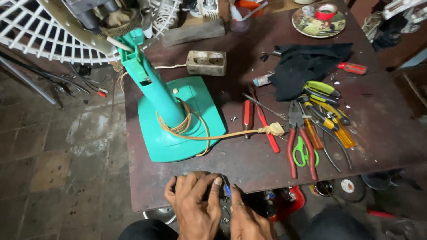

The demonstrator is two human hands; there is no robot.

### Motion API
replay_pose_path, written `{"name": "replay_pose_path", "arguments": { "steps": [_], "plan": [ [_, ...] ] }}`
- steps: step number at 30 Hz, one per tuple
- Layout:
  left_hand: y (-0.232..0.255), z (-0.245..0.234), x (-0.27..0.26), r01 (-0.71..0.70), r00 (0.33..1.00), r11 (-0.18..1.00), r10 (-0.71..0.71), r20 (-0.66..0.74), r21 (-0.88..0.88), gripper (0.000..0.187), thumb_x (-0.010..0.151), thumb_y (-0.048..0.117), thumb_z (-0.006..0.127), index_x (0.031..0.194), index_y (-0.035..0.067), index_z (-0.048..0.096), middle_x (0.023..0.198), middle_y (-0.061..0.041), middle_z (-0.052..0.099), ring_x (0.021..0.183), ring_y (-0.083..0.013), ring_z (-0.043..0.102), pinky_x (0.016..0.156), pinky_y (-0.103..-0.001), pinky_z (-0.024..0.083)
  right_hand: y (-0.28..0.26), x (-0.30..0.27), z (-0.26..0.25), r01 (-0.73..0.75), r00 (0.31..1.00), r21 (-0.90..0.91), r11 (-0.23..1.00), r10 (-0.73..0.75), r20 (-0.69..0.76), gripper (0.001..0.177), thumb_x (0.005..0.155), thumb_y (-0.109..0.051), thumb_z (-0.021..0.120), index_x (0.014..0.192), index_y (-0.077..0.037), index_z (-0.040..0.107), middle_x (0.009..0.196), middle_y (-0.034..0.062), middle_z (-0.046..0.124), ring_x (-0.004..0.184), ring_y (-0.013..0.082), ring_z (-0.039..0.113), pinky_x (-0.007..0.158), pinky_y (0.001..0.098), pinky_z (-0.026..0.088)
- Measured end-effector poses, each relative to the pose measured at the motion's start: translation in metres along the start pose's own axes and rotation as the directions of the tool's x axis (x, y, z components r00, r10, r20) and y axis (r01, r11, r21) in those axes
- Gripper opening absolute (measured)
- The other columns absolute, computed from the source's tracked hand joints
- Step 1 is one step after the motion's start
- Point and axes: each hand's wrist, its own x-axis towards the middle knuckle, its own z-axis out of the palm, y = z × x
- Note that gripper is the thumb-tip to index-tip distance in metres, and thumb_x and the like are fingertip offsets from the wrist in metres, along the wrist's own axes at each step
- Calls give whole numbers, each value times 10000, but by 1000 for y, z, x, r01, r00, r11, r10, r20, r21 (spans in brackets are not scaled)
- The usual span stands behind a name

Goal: The person works on a small black object on a cluttered workbench, using a blue-handled tool to manipulate it. A teal fan and various tools are visible nearby. The person continues to adjust the object with the tool throughout the clip.

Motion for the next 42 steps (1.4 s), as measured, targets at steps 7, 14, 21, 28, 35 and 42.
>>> {"name": "replay_pose_path", "arguments": {
  "steps": [7, 14, 21, 28, 35, 42],
  "plan": [
    [0, -5, 5, -87, 996, 996, 87, 11, 5, 157, 927, 303, 593, 850, 260, 722, 810, 107, 638, 738, -146, 553, 968, -427, 241, -20, 8, -5, -28, 991, -418, 908, 81, 109, 501, 899, -318, 473, 1385, -435, 461, 963, -49, 714, 701, 360, 697, 603, 442, 520],
    [4, -6, 0, -53, 998, 999, 53, 24, 1, 224, 955, 370, 546, 1046, 290, 734, 898, 118, 689, 809, -128, 605, 1021, -448, 218, -19, 5, -26, -196, 932, -206, 959, 248, 265, 643, 837, -301, 472, 1450, -495, 460, 1140, -133, 777, 1055, 116, 748, 789, 286, 565],
    [-2, -13, -1, -98, 989, 994, 103, 104, -47, 114, 881, 328, 674, 947, 276, 751, 953, 109, 681, 851, -148, 596, 994, -485, 222, -19, 9, -49, -339, 922, -240, 910, 372, 104, 501, 863, -442, 583, 1342, -588, 579, 633, -21, 748, 472, 72, 622, 505, 269, 413],
    [2, -15, -6, 16, 998, 902, 13, 64, -432, 120, 842, 165, 730, 961, 149, 724, 946, 26, 771, 833, -112, 676, 881, -324, 395, 0, 8, -52, -346, 938, 8, 938, 346, -11, 474, 850, -362, 595, 1298, -487, 687, 492, -9, 698, 441, 62, 587, 530, 224, 490],
    [-2, -4, -10, 392, 909, 178, -228, 350, -903, 380, 727, -78, 808, 1029, 16, 599, 955, -243, 798, 856, -263, 756, 752, -378, 625, -9, 2, -48, -307, 911, 533, 789, 405, -74, 407, 879, -186, 637, 1253, -156, 795, 584, 125, 733, 478, 153, 585, 523, 300, 496],
    [-8, 3, -14, 390, 911, 105, -192, 366, -915, 424, 706, -71, 840, 1039, 5, 589, 960, -257, 775, 813, -219, 737, 747, -300, 593, -1, 0, -34, -194, 935, 672, 715, 341, -92, 394, 879, -163, 649, 1237, -52, 768, 540, 147, 608, 382, 119, 367, 396, 258, 308]
  ]
}}
